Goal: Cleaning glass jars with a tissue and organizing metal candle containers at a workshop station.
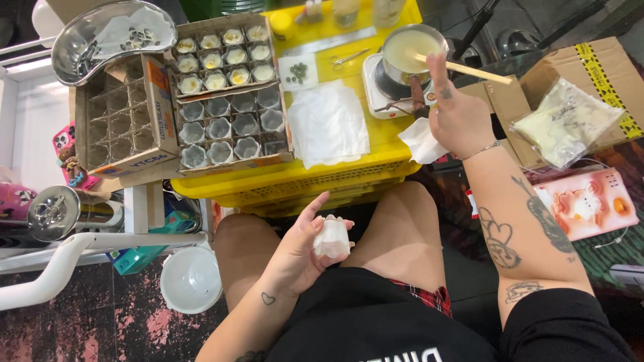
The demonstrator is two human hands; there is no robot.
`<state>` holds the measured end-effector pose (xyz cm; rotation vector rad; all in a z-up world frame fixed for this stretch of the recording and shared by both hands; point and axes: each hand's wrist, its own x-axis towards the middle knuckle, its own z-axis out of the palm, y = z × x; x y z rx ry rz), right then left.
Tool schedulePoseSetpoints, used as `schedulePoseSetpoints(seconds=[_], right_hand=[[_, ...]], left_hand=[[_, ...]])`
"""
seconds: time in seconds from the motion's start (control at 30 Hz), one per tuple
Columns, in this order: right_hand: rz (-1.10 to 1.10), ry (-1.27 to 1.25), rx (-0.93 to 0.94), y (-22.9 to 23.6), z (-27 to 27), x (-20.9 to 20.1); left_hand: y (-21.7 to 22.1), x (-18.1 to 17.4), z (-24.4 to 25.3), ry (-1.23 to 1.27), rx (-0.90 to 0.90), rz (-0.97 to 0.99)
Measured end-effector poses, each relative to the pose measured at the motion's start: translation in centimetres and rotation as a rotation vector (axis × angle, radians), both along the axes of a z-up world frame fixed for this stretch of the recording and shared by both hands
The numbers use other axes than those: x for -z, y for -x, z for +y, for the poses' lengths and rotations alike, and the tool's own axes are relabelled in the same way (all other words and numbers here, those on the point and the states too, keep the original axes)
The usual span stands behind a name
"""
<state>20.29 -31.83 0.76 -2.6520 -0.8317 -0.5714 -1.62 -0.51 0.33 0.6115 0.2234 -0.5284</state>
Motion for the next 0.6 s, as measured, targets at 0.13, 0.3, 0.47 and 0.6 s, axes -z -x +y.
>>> schedulePoseSetpoints(seconds=[0.13,0.3,0.47,0.6], right_hand=[[-0.039,0.085,0.056,-0.5,-0.3,2.0],[-0.153,0.113,0.072,0.4,-0.4,2.3],[-0.181,0.161,0.113,0.4,-1.0,3.0],[-0.137,0.088,0.107,2.0,-1.0,1.9]], left_hand=[[-0.2,0.3,0.0,-0.022,-0.011,0.019],[-0.7,0.2,0.0,-0.051,-0.010,0.032],[-0.9,0.1,-0.1,-0.027,0.004,0.041],[-0.6,0.0,0.1,-0.011,0.009,0.030]])
